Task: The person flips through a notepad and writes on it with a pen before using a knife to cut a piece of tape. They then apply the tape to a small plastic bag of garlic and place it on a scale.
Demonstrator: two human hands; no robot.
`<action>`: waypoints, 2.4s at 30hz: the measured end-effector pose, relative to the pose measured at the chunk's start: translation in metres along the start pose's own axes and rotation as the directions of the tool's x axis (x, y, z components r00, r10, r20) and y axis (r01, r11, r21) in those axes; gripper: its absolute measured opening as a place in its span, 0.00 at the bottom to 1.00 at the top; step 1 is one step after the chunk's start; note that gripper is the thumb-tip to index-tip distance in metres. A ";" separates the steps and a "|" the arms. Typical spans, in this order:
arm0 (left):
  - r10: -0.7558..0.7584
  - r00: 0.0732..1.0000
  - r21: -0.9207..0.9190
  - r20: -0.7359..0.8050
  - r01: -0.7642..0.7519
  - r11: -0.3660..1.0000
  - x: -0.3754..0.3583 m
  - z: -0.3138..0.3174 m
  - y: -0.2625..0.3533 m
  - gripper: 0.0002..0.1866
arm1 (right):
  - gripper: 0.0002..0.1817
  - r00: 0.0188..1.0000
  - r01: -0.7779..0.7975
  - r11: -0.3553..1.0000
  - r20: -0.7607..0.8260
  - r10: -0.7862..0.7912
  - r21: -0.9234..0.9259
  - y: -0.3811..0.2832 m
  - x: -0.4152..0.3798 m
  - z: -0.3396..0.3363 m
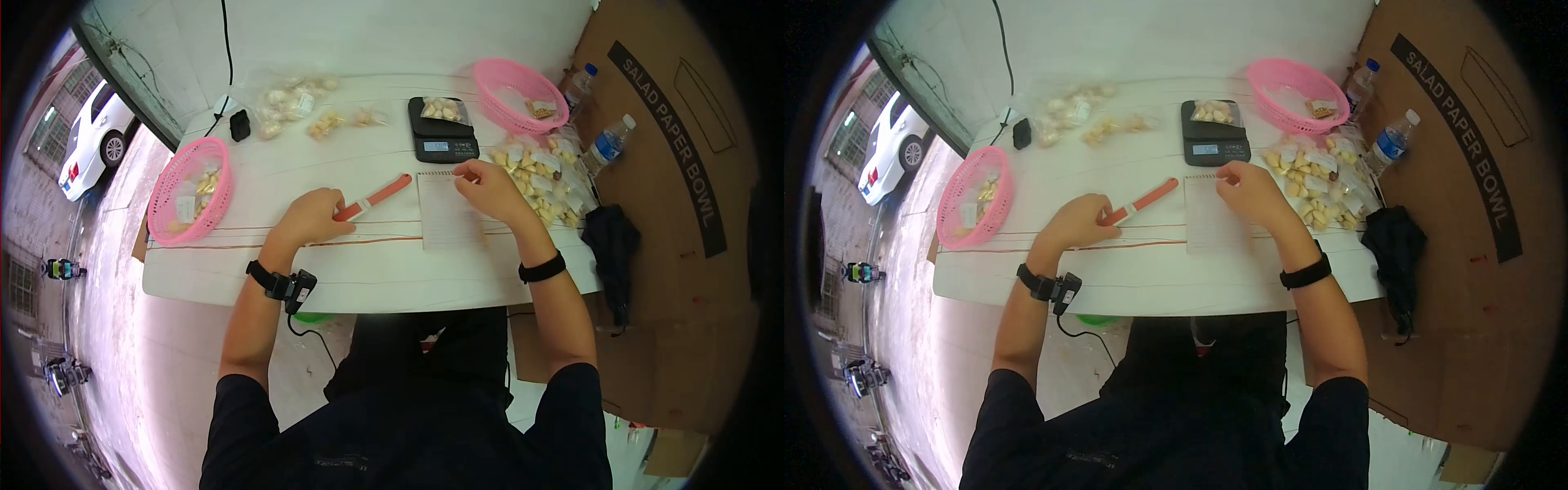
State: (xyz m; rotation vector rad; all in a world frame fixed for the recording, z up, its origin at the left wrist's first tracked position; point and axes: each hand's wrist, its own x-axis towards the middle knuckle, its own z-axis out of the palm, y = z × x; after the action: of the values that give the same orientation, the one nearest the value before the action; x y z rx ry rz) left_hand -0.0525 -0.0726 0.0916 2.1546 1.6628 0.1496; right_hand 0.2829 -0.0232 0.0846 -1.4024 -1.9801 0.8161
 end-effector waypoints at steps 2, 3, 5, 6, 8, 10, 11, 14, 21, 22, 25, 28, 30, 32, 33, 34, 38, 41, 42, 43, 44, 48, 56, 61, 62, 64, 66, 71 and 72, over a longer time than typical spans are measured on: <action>0.000 1.000 -0.024 -0.018 -0.001 1.000 0.004 0.003 -0.003 0.22 | 0.22 0.996 -0.090 0.995 0.002 0.090 -0.052 0.011 -0.002 -0.005; 0.015 1.000 -0.056 -0.012 -0.015 0.998 0.008 0.004 -0.005 0.22 | 0.25 0.992 -0.116 0.985 0.039 0.122 -0.131 0.013 -0.005 -0.007; 0.035 0.999 -0.087 -0.008 -0.035 0.996 0.014 0.006 -0.009 0.21 | 0.28 0.985 -0.140 0.967 0.068 0.158 -0.210 0.017 -0.012 -0.009; -0.002 1.000 -0.105 0.012 0.003 0.994 0.015 0.005 -0.009 0.22 | 0.29 0.985 -0.128 0.972 0.086 0.147 -0.198 0.020 -0.015 -0.008; -0.034 0.999 -0.121 0.035 0.038 0.992 0.017 0.007 -0.012 0.23 | 0.30 0.985 -0.119 0.975 0.101 0.140 -0.186 0.025 -0.021 -0.009; -0.024 0.993 -0.154 -0.115 0.006 0.988 0.019 0.011 -0.017 0.25 | 0.30 0.977 -0.136 0.979 0.146 0.158 -0.151 0.019 -0.028 -0.014; -0.021 0.993 -0.154 -0.113 0.004 0.988 0.021 0.013 -0.019 0.25 | 0.30 0.976 -0.139 0.979 0.144 0.161 -0.151 0.020 -0.031 -0.015; -0.035 0.982 -0.250 -0.183 -0.012 0.968 0.023 0.012 -0.011 0.27 | 0.30 0.992 -0.052 0.950 0.095 0.085 -0.308 0.025 -0.039 -0.015; 0.192 0.964 -0.356 -0.182 -0.247 0.901 0.031 0.016 0.049 0.22 | 0.29 0.999 -0.034 0.966 -0.019 0.030 -0.257 0.026 -0.052 -0.010; 0.227 0.963 -0.352 -0.146 -0.265 0.898 0.033 0.018 0.057 0.22 | 0.28 0.992 -0.008 0.983 -0.126 -0.016 -0.182 0.027 -0.052 -0.010; 0.317 0.940 -0.352 -0.128 -0.342 0.871 0.044 0.028 0.071 0.21 | 0.28 0.941 0.101 0.967 -0.292 -0.169 -0.234 0.017 -0.054 -0.014; 0.402 0.909 -0.365 -0.111 -0.413 0.834 0.049 0.031 0.081 0.20 | 0.24 0.887 0.294 0.847 -0.205 -0.414 -0.442 0.003 -0.059 -0.022; 0.438 0.894 -0.374 -0.097 -0.440 0.816 0.051 0.032 0.087 0.21 | 0.22 0.878 0.368 0.820 -0.127 -0.462 -0.439 -0.005 -0.064 -0.027; 0.482 0.864 -0.406 -0.146 -0.497 0.767 0.053 0.034 0.089 0.23 | 0.19 0.860 0.444 0.788 -0.046 -0.509 -0.426 -0.010 -0.066 -0.029; 0.485 0.863 -0.406 -0.144 -0.498 0.766 0.053 0.034 0.090 0.23 | 0.17 0.907 0.396 0.837 0.020 -0.420 -0.377 -0.012 -0.066 -0.029; 0.530 0.832 -0.336 -0.166 -0.553 0.762 0.054 0.033 0.090 0.23 | 0.15 0.940 0.340 0.880 0.091 -0.329 -0.331 -0.013 -0.066 -0.030; 0.550 0.825 -0.236 -0.125 -0.564 0.792 0.047 0.031 0.088 0.23 | 0.14 0.919 0.385 0.830 0.083 -0.385 -0.404 0.001 -0.067 -0.029; 0.496 0.860 -0.150 -0.122 -0.510 0.847 0.043 0.026 0.068 0.24 | 0.10 0.903 0.392 0.839 -0.015 -0.429 -0.377 0.017 -0.073 -0.040; 0.503 0.856 -0.150 -0.117 -0.516 0.843 0.044 0.028 0.056 0.24 | 0.09 0.912 0.358 0.848 -0.049 -0.408 -0.391 0.025 -0.075 -0.045; 0.496 0.848 -0.129 -0.186 -0.522 0.843 0.045 0.031 0.041 0.23 | 0.08 0.919 0.323 0.856 -0.081 -0.385 -0.403 0.030 -0.078 -0.051; 0.488 0.836 -0.110 -0.253 -0.525 0.844 0.046 0.036 0.027 0.23 | 0.08 0.923 0.314 0.859 -0.083 -0.376 -0.404 0.034 -0.081 -0.055; 0.370 0.907 -0.062 -0.198 -0.389 0.919 0.047 0.029 -0.001 0.23 | 0.07 0.952 0.245 0.887 -0.076 -0.297 -0.392 0.046 -0.086 -0.061; 0.377 0.863 0.130 -0.336 -0.353 0.926 0.045 0.031 -0.007 0.25 | 0.09 0.989 0.121 0.974 -0.060 -0.135 -0.191 0.049 -0.088 -0.051; 0.326 0.847 -0.125 -0.421 -0.410 0.903 0.041 0.025 0.040 0.20 | 0.07 0.987 0.149 0.963 -0.023 -0.158 -0.223 0.054 -0.085 -0.052; 0.282 0.861 -0.254 -0.424 -0.412 0.875 0.040 0.025 0.050 0.19 | 0.07 0.988 0.147 0.964 -0.022 -0.156 -0.223 0.056 -0.084 -0.052; 0.261 0.867 -0.293 -0.424 -0.404 0.867 0.039 0.024 0.070 0.17 | 0.06 0.989 0.143 0.969 -0.014 -0.149 -0.201 0.060 -0.081 -0.051; 0.239 0.874 -0.331 -0.422 -0.394 0.857 0.044 0.030 0.080 0.15 | 0.07 0.987 0.162 0.965 0.024 -0.161 -0.204 0.065 -0.078 -0.053; 0.363 0.812 -0.258 -0.458 -0.512 0.819 0.063 0.054 0.091 0.11 | 0.08 0.985 0.165 0.964 0.081 -0.151 -0.207 0.075 -0.067 -0.049; 0.363 0.812 -0.260 -0.456 -0.512 0.819 0.066 0.058 0.094 0.11 | 0.07 0.983 0.166 0.964 0.110 -0.145 -0.209 0.075 -0.065 -0.048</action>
State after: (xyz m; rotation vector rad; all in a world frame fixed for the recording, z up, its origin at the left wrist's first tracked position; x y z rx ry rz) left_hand 0.0700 -0.0439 0.0642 2.2596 1.1306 1.0119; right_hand 0.3826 -0.0576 0.0526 -1.3260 -2.2769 0.6187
